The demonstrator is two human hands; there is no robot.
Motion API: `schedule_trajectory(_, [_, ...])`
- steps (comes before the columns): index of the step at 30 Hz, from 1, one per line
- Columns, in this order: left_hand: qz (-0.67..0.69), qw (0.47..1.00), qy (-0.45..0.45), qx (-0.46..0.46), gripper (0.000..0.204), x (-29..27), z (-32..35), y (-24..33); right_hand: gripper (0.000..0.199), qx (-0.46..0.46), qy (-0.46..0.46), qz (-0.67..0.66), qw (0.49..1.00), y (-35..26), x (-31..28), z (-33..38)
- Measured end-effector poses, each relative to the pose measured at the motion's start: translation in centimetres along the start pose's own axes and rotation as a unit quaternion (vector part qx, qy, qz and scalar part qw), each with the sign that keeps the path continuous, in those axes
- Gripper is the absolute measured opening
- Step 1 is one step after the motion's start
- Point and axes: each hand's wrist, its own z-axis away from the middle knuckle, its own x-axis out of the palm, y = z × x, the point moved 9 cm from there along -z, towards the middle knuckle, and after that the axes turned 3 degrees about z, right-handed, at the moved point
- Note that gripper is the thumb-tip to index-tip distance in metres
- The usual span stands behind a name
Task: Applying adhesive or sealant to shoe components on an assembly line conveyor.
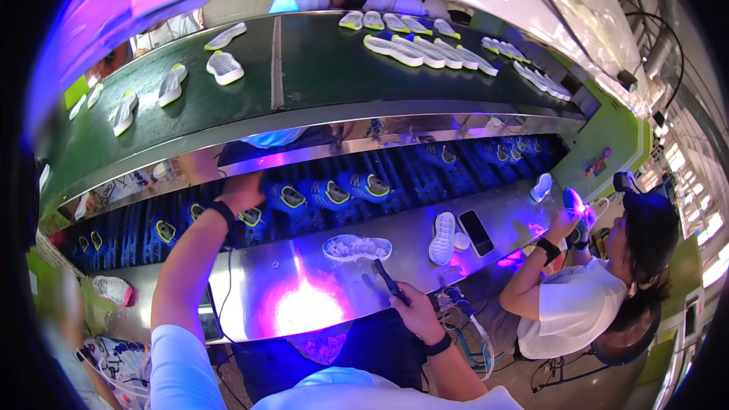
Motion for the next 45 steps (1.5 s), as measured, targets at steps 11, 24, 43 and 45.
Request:
schedule_trajectory(11, [-0.169,0.964,-0.077,0.190,0.016,3.9,-0.9,9.5,0.036,-0.009,0.020,-0.140,0.990,-1.3,-2.6,2.0])
schedule_trajectory(24, [0.022,0.954,-0.066,0.291,0.048,-3.1,25.3,19.0,0.039,-0.015,-0.001,-0.147,0.989,-0.2,0.2,-0.2])
schedule_trajectory(43, [0.335,0.884,0.297,0.136,0.059,-12.5,31.2,20.9,0.044,-0.153,-0.075,-0.071,0.983,-12.1,0.8,5.1])
schedule_trajectory(45, [0.301,0.882,0.298,0.207,0.051,-13.5,31.9,22.2,0.042,-0.178,-0.085,-0.024,0.980,-14.0,1.3,4.9])
